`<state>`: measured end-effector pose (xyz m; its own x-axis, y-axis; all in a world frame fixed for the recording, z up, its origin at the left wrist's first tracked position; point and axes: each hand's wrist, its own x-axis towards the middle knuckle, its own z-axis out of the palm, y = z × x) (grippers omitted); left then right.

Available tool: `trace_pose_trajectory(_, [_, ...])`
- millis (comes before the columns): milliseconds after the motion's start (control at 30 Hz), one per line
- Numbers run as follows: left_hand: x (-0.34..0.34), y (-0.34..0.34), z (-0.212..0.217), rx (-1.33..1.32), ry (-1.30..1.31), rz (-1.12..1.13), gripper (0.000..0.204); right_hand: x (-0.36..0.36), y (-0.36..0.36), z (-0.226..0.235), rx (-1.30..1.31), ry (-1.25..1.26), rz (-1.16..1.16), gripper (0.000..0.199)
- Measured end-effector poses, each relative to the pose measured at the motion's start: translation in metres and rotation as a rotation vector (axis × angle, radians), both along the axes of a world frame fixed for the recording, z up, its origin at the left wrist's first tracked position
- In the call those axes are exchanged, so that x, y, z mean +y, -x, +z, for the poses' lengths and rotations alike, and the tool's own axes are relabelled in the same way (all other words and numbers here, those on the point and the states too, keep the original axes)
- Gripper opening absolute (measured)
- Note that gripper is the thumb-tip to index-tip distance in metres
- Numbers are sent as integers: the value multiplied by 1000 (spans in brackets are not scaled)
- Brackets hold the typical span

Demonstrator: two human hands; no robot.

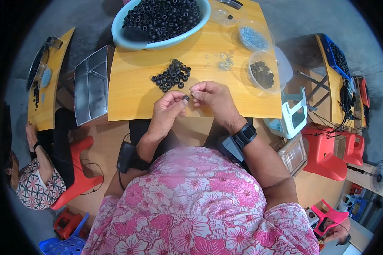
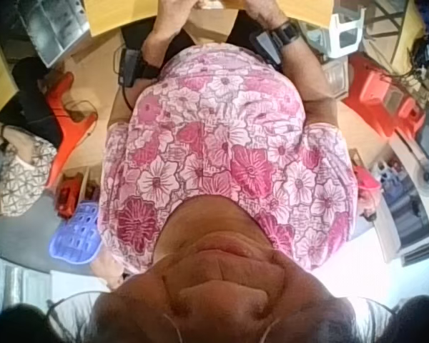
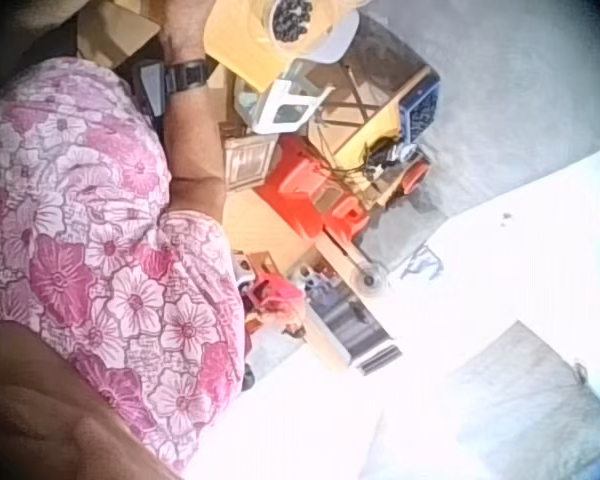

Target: Sorting and inspecting small black circular components.

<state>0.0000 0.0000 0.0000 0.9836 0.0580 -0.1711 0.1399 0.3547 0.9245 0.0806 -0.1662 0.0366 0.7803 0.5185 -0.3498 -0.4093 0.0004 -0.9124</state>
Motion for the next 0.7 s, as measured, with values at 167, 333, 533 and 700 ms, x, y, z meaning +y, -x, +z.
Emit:
trace_pose_trajectory(167, [-1, -3, 1, -25, 21, 18, 12, 4, 2, 2, 143, -111, -67, 11])
trace_pose_trajectory(333, [-3, -2, 3, -14, 26, 21, 12, 4, 3, -1, 199, -162, -121, 12])
trace_pose_trajectory(533, [-3, 1, 2, -26, 30, 19, 12, 4, 7, -7, 236, -228, -113, 16])
trace_pose_trajectory(700, [-3, 2, 1, -19, 26, 12, 12, 4, 9, -7, 262, -248, -112, 17])
